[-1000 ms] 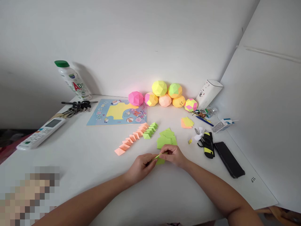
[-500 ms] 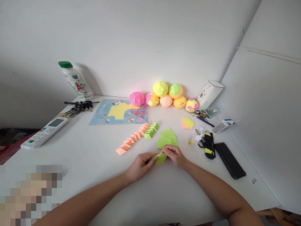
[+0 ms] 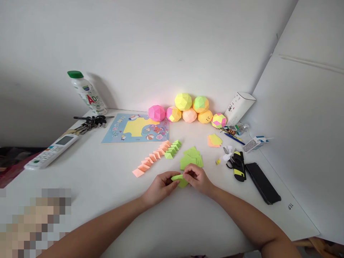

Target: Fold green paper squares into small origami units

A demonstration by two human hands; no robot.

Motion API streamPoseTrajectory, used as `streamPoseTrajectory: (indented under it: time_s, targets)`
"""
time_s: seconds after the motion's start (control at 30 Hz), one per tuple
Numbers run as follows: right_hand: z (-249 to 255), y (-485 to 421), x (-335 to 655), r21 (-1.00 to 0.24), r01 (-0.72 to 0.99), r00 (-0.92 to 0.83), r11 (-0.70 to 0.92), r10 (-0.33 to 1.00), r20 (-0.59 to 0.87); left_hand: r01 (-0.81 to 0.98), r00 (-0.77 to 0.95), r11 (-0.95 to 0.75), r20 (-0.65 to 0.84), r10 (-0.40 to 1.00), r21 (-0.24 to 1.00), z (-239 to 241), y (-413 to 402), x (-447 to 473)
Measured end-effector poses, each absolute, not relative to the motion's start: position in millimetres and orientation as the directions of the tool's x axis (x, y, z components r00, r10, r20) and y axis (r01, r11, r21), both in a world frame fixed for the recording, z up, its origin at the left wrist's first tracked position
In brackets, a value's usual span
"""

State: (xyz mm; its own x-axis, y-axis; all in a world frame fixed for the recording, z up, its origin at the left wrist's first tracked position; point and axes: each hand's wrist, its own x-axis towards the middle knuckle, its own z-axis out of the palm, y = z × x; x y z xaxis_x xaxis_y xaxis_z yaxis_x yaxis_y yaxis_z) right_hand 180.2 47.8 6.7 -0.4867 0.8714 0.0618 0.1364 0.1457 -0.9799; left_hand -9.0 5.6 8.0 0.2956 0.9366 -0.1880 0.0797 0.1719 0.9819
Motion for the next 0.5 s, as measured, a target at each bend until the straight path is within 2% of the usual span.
streamPoseTrajectory:
  time_s: [0.1,0.17,0.5]
  targets:
    - [2.8,48.3,180.0,-0.938,0.181,-0.516,0.295,0.841,0.164,0.058,0.325,0.168,-0.177,0.929,0.984,10.9,6.8,-8.7]
    - [0.1,48.5,180.2,-0.920,0.202,-0.534,0.337,0.825,0.185,0.051,0.330,0.168,-0.176,0.928,0.984,12.8,7.3,-8.7]
    - [-1.6,46.7,181.5,-0.952,0.192,-0.520,0.239,0.847,0.108,0.075,0.275,0.221,-0.233,0.933,0.972,11.3,8.2,-8.8]
